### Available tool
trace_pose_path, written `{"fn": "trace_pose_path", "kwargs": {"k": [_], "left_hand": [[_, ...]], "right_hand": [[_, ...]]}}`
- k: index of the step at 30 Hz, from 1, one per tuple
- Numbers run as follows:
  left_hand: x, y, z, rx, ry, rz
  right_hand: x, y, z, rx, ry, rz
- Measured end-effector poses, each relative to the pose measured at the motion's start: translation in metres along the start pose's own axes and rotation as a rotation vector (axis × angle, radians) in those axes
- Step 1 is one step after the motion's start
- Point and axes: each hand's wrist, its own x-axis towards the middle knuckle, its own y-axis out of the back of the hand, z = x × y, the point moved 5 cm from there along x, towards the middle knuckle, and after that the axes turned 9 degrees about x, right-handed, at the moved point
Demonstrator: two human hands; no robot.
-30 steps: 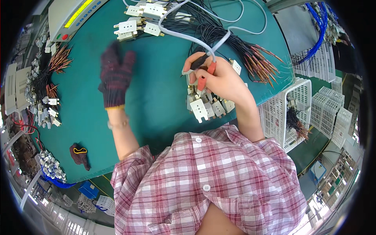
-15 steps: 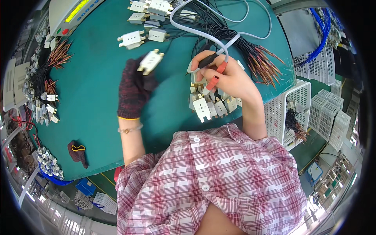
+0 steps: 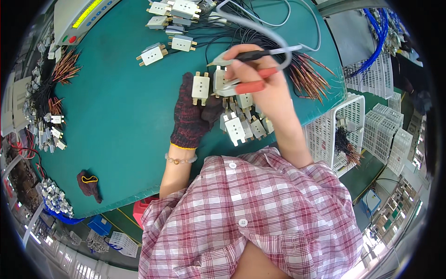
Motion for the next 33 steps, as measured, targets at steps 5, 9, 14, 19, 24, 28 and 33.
{"fn": "trace_pose_path", "kwargs": {"k": [5,9,14,19,24,28,33], "left_hand": [[-0.002,0.004,-0.005,-0.202,0.015,-0.045],[0.000,0.010,-0.007,-0.204,0.019,-0.174],[0.001,0.015,-0.013,-0.163,-0.032,0.070],[-0.002,0.008,-0.012,-0.115,-0.066,0.143],[-0.002,0.010,-0.014,0.079,-0.127,0.239],[-0.003,0.006,-0.014,0.030,-0.072,0.258],[-0.005,0.002,-0.011,-0.045,-0.076,0.190]], "right_hand": [[-0.002,-0.019,0.010,-0.021,-0.020,-0.008],[-0.007,-0.018,0.013,-0.048,-0.036,0.003],[-0.011,-0.014,0.013,-0.072,-0.058,0.022],[-0.012,-0.013,0.014,-0.010,-0.051,-0.006],[-0.015,-0.016,0.017,-0.126,0.005,-0.041],[-0.017,-0.013,0.014,-0.201,0.006,-0.034],[-0.017,-0.017,0.009,-0.136,-0.068,-0.011]]}}
